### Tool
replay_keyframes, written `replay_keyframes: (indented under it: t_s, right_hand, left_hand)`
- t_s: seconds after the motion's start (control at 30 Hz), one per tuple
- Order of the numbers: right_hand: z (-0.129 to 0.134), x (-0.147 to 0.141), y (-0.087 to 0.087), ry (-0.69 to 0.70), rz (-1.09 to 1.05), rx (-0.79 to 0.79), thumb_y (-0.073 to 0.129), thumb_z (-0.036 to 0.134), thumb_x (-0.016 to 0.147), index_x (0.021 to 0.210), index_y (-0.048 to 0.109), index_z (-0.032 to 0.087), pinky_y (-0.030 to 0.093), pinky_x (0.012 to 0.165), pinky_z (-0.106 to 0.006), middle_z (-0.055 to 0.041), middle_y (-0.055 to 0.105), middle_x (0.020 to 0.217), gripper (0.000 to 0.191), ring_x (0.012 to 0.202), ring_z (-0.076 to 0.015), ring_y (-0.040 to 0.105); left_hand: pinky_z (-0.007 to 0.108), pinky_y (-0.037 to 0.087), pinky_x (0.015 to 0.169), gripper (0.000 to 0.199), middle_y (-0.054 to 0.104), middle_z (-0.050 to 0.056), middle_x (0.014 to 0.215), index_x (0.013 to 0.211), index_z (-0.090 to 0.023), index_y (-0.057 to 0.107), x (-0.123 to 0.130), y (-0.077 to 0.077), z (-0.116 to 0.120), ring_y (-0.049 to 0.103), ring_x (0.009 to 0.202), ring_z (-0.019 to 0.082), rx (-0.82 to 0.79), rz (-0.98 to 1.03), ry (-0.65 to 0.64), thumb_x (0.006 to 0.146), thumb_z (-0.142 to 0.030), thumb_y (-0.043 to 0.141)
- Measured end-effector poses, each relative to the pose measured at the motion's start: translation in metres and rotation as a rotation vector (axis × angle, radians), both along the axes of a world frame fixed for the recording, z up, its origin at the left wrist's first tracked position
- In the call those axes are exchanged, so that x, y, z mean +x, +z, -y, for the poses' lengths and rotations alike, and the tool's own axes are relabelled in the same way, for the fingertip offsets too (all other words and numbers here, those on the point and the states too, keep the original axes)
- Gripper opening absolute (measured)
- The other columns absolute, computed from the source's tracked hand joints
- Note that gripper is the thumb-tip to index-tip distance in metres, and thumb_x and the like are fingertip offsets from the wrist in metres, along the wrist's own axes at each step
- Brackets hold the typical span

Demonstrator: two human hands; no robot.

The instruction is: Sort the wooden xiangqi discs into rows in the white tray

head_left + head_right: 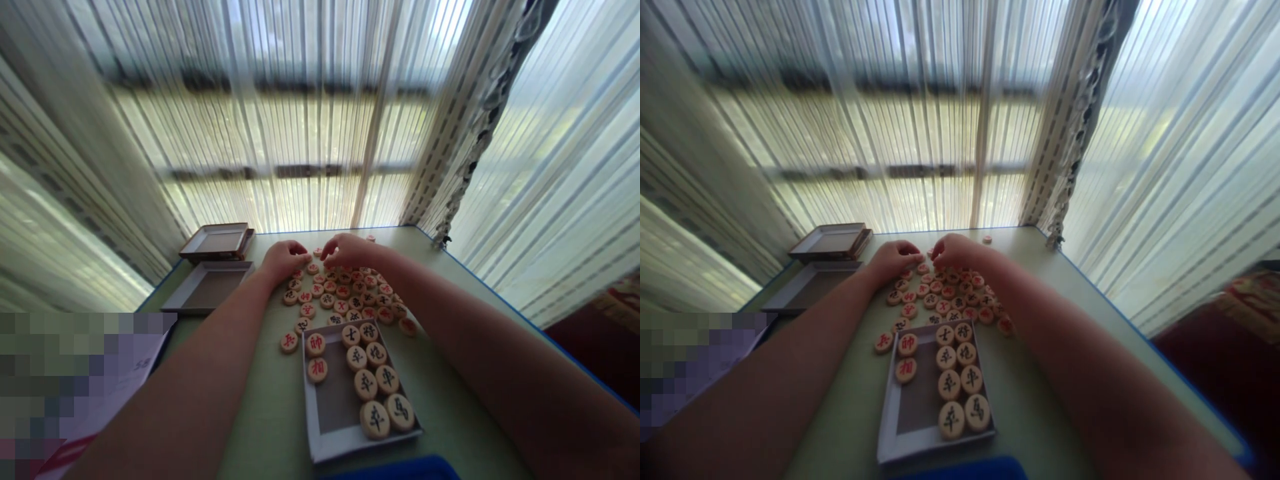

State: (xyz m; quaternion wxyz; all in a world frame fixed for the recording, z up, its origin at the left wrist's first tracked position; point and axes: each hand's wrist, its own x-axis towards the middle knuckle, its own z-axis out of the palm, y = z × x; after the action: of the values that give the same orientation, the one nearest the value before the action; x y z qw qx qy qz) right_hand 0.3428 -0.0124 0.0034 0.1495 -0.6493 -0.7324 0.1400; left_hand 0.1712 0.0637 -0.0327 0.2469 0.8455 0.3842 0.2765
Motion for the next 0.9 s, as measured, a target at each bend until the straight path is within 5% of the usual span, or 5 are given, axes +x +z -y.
replay_keyframes:
  t_s: [0.3, 0.6, 0.9]
  right_hand:
    - [0.001, -0.017, -0.008, 0.042, 0.167, 0.152, 0.056, 0.048, 0.069, 0.091, 0.069, 0.025, 0.039, 0.071, -0.026, -0.0049, 0.065, 0.087, 0.035, 0.079, -0.0171, 0.056]
    - [0.005, -0.023, -0.004, -0.017, 0.154, 0.054, 0.053, 0.046, 0.072, 0.089, 0.069, 0.022, 0.037, 0.058, -0.023, -0.0041, 0.067, 0.076, 0.033, 0.067, -0.0138, 0.056]
    - [0.004, -0.019, -0.004, -0.049, 0.081, 0.112, 0.054, 0.034, 0.072, 0.091, 0.068, 0.02, 0.037, 0.059, -0.022, -0.0035, 0.066, 0.08, 0.028, 0.067, -0.0124, 0.056]
  left_hand:
    - [0.026, 0.043, 0.057, 0.031, 0.066, 0.005, 0.07, 0.074, -0.014, 0.067, 0.0, 0.001, 0.0, 0.058, 0.064, 0.017, -0.024, 0.013, 0.009, 0.062, -0.041, 0.057]
    - [0.026, 0.042, 0.061, 0.022, 0.064, 0.003, 0.067, 0.067, -0.014, 0.065, 0.0, 0.004, 0.001, 0.056, 0.067, 0.016, -0.185, 0.14, 0.01, 0.058, -0.034, 0.059]
    - [0.027, 0.043, 0.062, 0.035, 0.06, 0.003, 0.074, 0.089, -0.017, 0.066, -0.005, 0.01, 0.005, 0.053, 0.067, 0.016, -0.207, 0.026, -0.119, 0.058, -0.033, 0.061]
